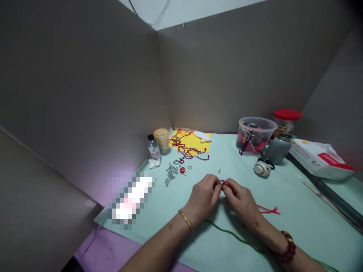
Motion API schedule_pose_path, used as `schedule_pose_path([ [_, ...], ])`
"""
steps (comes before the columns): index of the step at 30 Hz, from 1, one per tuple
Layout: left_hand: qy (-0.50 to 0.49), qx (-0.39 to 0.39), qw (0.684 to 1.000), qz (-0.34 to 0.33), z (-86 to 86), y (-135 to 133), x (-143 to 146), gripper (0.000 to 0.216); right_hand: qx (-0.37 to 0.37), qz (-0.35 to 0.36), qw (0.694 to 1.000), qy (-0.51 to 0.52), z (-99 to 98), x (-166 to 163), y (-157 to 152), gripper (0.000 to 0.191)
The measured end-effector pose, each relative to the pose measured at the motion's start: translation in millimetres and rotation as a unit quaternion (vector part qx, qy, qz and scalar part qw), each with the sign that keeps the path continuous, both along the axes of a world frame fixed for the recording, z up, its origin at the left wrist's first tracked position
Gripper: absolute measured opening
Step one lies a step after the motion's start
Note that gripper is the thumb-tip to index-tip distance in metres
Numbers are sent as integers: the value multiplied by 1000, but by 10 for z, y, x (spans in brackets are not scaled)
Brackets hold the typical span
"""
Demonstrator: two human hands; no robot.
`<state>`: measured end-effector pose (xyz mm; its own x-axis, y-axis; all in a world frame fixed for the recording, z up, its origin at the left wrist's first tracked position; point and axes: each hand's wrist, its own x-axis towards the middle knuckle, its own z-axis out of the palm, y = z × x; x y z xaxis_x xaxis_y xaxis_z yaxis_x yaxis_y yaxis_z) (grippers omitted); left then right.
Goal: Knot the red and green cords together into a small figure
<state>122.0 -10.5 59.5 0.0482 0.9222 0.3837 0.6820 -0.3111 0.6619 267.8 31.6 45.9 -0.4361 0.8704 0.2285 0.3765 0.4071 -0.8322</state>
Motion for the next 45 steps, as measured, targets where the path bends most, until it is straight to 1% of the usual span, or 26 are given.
schedule_pose_path([
  [11, 27, 0, 1000, 10, -7, -3, -8, 13, -74, -8, 997, 21, 8, -15, 32, 24],
  [19, 64, 21, 998, 14, -5, -4, -6, 11, -103, -10, 994, 32, -43, -22, 58, 25],
  [21, 43, 22, 999, 18, -5, -6, 1, 12, -107, -5, 993, 42, -39, -24, 50, 26],
  [24, -50, -5, 999, 13, -2, 3, 3, 10, -105, 6, 993, 58, -11, -26, 28, 27],
  [27, -145, -46, 988, 4, -12, 49, -28, 7, -97, 22, 993, 60, 13, -26, 7, 30],
  [29, -181, -64, 981, 11, -34, 107, -96, 10, -84, 41, 995, 43, 12, -25, -5, 30],
  [30, -186, -72, 980, 20, -49, 142, -151, 14, -77, 47, 995, 30, 5, -23, -9, 31],
  [32, -149, -88, 983, 55, -81, 215, -305, 22, -66, 49, 997, 5, -18, -19, -15, 32],
  [33, -104, -92, 986, 89, -94, 247, -403, 23, -65, 44, 997, -3, -33, -17, -15, 32],
  [34, -36, -92, 987, 127, -102, 272, -510, 23, -65, 35, 997, -8, -48, -15, -12, 33],
  [36, 9, -90, 980, 176, -97, 300, -738, 21, -67, 19, 997, -11, -78, -12, -2, 33],
  [38, 46, -80, 969, 229, -55, 310, -963, 20, -70, 7, 997, -6, -104, -14, 10, 34],
  [41, 93, -57, 944, 312, 64, 353, -1252, 29, -74, 1, 997, 11, -132, -31, 14, 34],
  [43, 120, -58, 928, 347, 135, 427, -1392, 30, -85, -2, 996, 22, -139, -46, 4, 33],
  [45, 146, -80, 917, 362, 159, 534, -1474, 25, -93, -1, 995, 30, -137, -60, -11, 32],
])
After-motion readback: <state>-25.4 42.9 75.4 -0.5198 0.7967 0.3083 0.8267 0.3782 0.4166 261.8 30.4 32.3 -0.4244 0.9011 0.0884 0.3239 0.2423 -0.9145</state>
